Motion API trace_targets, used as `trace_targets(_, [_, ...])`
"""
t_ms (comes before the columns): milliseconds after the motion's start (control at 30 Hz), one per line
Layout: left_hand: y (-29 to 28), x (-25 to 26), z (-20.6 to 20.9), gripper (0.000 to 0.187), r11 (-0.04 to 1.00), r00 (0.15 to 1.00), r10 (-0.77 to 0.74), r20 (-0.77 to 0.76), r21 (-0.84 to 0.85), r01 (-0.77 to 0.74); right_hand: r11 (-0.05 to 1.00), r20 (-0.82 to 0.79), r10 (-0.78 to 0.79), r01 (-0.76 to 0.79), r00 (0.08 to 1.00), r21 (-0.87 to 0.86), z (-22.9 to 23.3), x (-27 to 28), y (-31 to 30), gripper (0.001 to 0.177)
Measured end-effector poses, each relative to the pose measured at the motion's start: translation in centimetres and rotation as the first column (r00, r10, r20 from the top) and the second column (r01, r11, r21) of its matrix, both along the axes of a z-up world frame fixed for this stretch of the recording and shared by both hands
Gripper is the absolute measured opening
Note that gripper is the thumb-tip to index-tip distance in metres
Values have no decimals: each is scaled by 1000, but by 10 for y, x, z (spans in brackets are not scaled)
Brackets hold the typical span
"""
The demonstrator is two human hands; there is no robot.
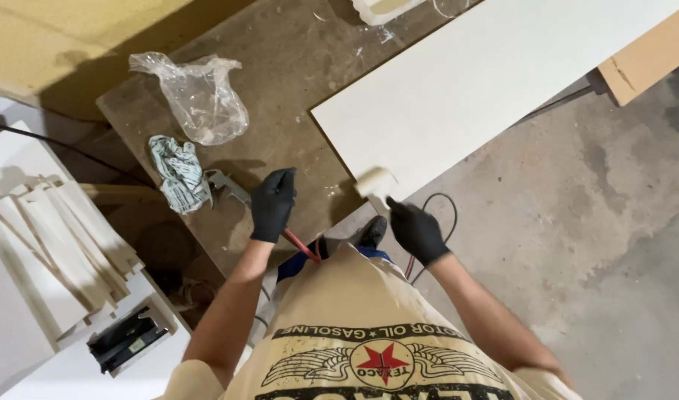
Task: The person uses a paint roller to apply white paint to a rectangular wooden board. They repeatedly dip the roller into a paint tray to reload it with paint and then roll it across the surface of the board to ensure even coverage.
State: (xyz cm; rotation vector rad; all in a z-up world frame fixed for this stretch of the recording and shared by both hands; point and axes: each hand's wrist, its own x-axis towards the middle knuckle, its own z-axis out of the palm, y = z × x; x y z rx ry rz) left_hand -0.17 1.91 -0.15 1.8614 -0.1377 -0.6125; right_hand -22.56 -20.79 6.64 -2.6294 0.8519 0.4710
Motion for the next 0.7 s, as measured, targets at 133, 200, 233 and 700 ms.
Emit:
trace_targets(133, [-6,0,0,27,999,1000,-18,0,47,18,993,151,54,-68,987,91,-68,124,-31,45])
trace_targets(200, [-13,-2,8,26,999,1000,11,-2,42,-10,996,208,63,-76,976,54,-94,189,-50,40])
trace_targets(233, [-13,-3,6,26,999,1000,10,-3,42,-10,996,207,63,-76,976,54,-84,183,-47,40])
trace_targets(700, [-12,-1,-11,26,1000,999,-21,46,-7,21,989,170,90,-108,981,97,-60,175,-38,42])
